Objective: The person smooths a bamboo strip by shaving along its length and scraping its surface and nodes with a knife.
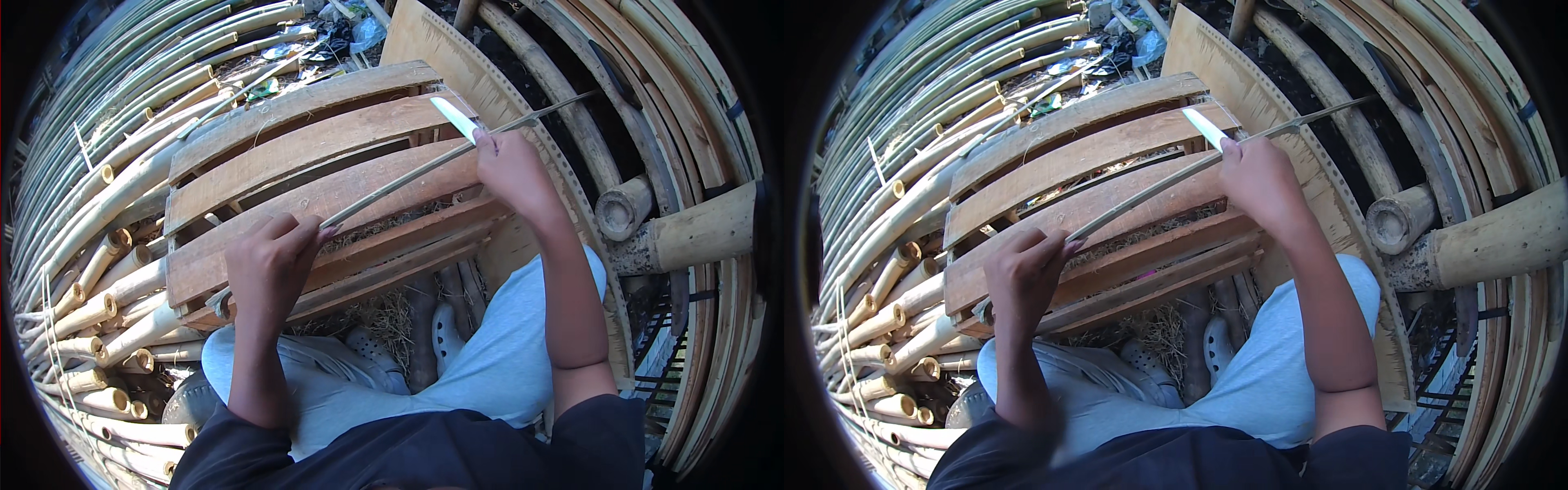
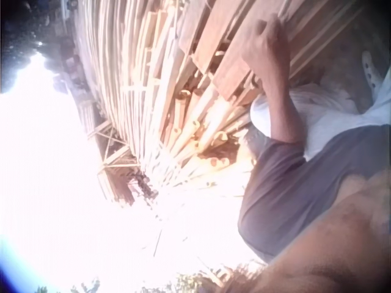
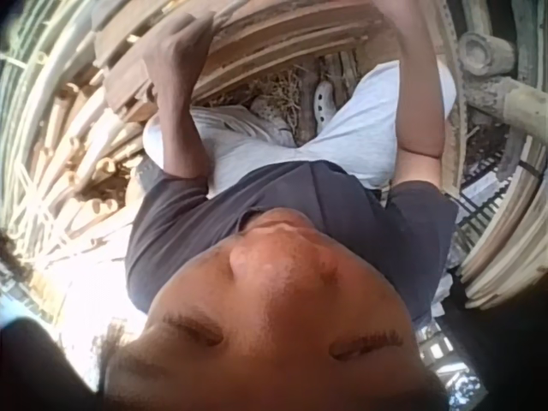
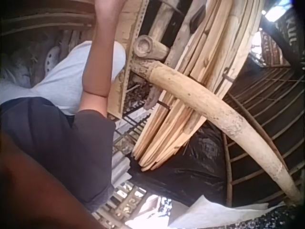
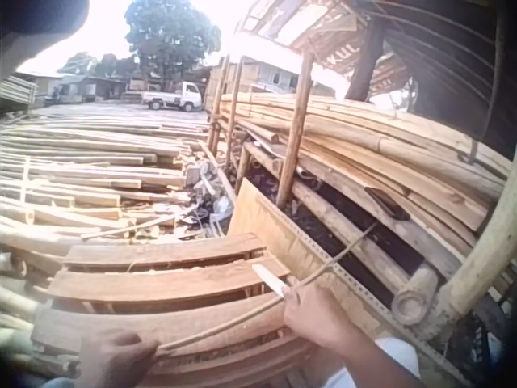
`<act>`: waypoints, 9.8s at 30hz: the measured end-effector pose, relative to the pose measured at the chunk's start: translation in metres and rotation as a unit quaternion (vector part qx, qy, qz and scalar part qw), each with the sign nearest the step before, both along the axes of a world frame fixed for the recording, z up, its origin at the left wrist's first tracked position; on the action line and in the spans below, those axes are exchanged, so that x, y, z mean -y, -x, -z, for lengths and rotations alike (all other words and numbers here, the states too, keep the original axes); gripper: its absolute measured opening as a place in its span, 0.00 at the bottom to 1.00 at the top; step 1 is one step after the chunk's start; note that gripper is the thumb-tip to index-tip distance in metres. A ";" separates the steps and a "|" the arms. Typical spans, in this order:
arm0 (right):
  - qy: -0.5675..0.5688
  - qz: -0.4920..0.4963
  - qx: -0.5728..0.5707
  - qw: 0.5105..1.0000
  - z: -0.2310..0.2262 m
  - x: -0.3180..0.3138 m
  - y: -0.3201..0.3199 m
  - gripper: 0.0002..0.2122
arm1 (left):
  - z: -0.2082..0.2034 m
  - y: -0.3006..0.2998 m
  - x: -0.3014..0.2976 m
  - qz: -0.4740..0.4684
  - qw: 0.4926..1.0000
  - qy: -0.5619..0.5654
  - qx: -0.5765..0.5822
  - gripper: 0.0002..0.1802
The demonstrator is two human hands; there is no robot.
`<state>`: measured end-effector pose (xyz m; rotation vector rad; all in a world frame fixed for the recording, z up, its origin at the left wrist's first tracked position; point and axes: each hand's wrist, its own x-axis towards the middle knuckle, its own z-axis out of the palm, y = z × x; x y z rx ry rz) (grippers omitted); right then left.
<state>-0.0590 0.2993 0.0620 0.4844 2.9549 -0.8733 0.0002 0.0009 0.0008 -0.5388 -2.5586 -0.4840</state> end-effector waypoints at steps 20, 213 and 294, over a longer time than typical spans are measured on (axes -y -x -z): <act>-0.006 -0.132 -0.091 0.987 0.021 0.047 -0.018 0.20 | 0.002 0.000 0.003 -0.005 1.000 -0.021 0.007 0.09; 0.030 0.022 -0.102 0.994 0.013 -0.008 0.032 0.22 | 0.014 0.011 0.010 -0.007 1.000 -0.021 0.001 0.07; 0.017 -0.312 -0.123 0.942 0.028 0.064 -0.024 0.12 | 0.013 0.011 0.013 -0.013 0.999 -0.037 0.007 0.08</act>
